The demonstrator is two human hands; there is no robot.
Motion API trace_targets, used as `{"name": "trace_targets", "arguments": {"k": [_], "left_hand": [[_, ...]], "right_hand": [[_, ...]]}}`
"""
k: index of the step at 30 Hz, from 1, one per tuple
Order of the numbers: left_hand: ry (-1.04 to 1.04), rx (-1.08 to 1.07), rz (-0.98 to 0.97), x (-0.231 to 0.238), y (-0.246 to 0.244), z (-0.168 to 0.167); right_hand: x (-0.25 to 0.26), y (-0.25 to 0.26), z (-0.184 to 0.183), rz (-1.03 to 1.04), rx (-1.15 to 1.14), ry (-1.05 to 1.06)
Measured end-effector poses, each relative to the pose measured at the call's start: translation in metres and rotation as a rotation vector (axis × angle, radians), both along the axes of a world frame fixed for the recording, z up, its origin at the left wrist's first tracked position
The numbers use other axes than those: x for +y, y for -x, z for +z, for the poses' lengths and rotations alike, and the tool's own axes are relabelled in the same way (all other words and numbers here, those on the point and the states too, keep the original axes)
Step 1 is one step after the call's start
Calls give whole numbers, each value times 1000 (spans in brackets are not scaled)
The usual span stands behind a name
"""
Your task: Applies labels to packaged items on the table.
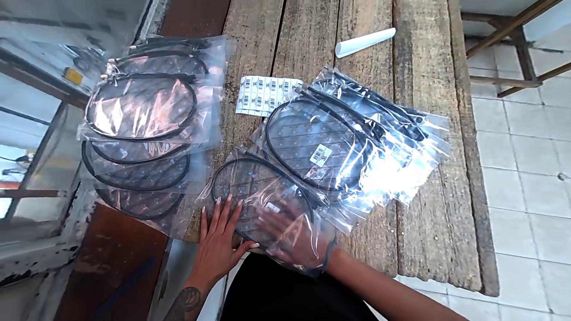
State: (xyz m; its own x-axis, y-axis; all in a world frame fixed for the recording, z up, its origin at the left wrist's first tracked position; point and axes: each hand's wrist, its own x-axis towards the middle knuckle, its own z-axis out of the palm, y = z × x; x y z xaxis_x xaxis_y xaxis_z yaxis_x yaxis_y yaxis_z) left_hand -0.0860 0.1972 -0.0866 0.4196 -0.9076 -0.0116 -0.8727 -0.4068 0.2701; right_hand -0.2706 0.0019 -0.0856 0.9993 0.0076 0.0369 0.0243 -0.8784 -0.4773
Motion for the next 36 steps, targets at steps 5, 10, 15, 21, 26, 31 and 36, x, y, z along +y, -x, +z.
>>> {"name": "trace_targets", "arguments": {"k": [5,10,15,21,26,31,36], "left_hand": [[28,-30,-5,0,-1,2],[151,-66,-70,-64,-8,-1],[132,-77,-251,-167,11,3],[277,30,-447,-319,16,63],[-154,153,-610,-505,41,94],[-375,47,-696,-564,36,67],[-551,168,-767,-522,-4,73]], "right_hand": [[-6,26,34,-213,-54,-7],[7,65,93,-350,-193,-309],[2,149,77,-1188,-191,-519],[-16,96,71,-1008,-363,-128],[-40,-23,20,-703,-193,-48],[-60,-20,1,-798,-180,-6],[-79,30,-6,-728,-247,143]]}}
